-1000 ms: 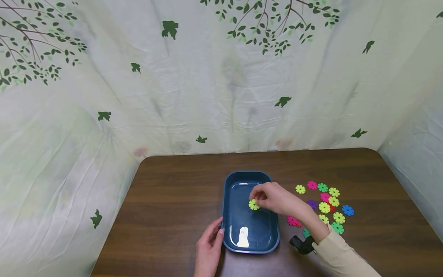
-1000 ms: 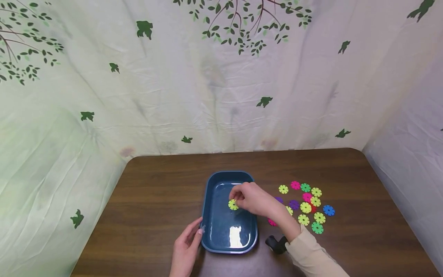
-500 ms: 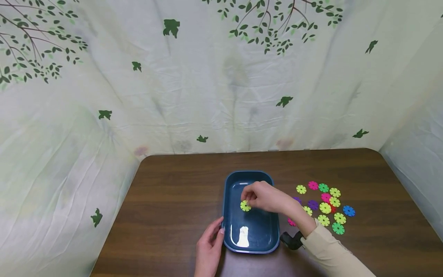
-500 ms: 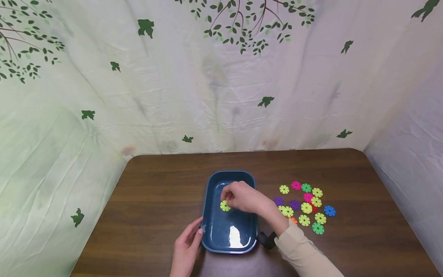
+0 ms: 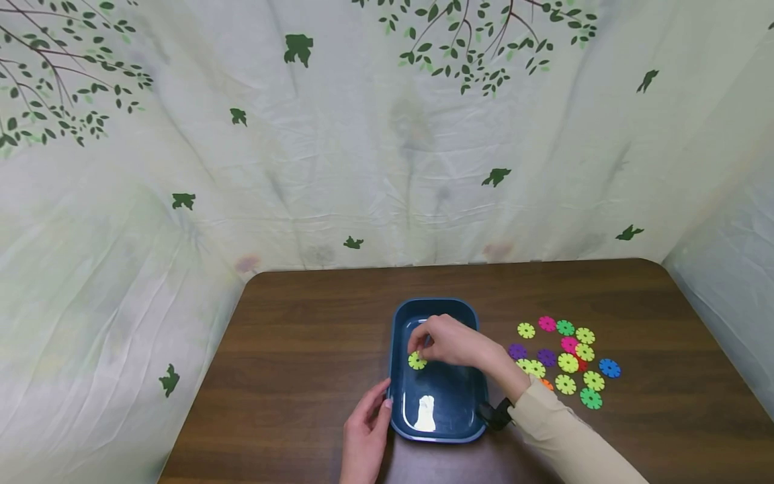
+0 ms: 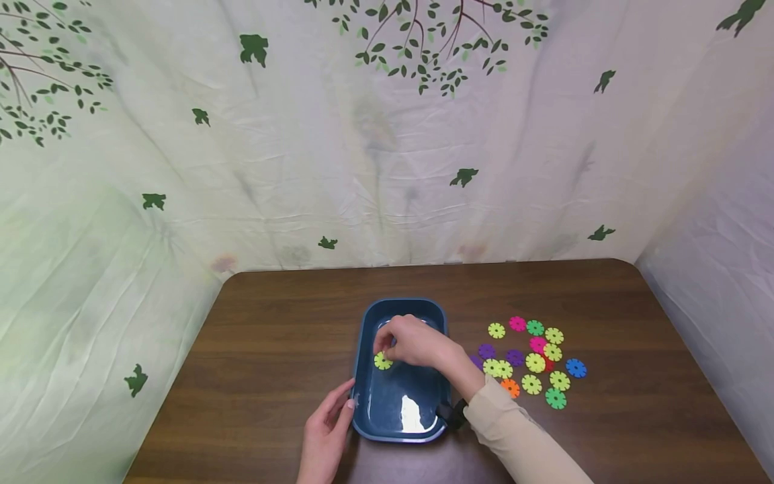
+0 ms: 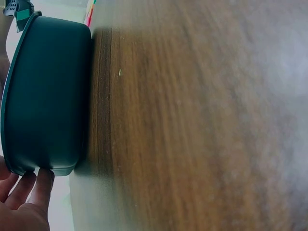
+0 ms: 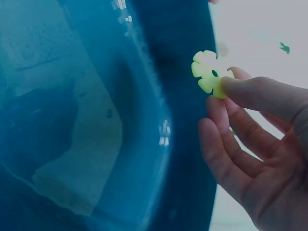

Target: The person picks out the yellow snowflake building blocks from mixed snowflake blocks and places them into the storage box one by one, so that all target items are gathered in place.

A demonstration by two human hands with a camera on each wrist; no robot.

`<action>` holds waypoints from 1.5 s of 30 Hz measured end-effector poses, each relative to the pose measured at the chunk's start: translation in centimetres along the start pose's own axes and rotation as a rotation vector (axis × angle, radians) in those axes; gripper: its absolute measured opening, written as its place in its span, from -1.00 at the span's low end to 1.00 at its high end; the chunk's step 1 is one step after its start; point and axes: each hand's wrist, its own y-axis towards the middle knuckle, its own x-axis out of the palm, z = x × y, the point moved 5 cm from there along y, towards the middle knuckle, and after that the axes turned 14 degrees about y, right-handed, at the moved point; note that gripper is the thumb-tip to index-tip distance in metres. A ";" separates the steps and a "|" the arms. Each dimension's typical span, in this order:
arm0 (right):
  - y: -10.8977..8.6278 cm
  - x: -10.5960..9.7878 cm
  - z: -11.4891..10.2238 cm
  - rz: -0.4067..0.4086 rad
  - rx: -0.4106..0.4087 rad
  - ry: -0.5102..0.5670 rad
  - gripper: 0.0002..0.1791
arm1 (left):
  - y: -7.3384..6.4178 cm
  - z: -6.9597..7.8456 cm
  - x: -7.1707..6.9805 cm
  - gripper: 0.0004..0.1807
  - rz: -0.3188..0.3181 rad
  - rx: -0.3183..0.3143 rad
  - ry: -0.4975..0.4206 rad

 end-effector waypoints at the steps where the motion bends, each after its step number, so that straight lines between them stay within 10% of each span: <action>1: 0.1 0.1 0.1 -0.004 0.002 0.002 -0.86 | 0.0 0.0 0.0 -0.65 -0.001 -0.002 -0.002; 30: 3.5 2.9 2.0 -0.146 0.035 0.092 -0.87 | 0.1 -0.1 0.0 -0.65 -0.011 -0.013 -0.004; 45: 3.4 4.4 3.3 -0.205 0.218 0.203 -0.86 | 0.2 0.1 0.0 -0.66 -0.017 -0.016 0.009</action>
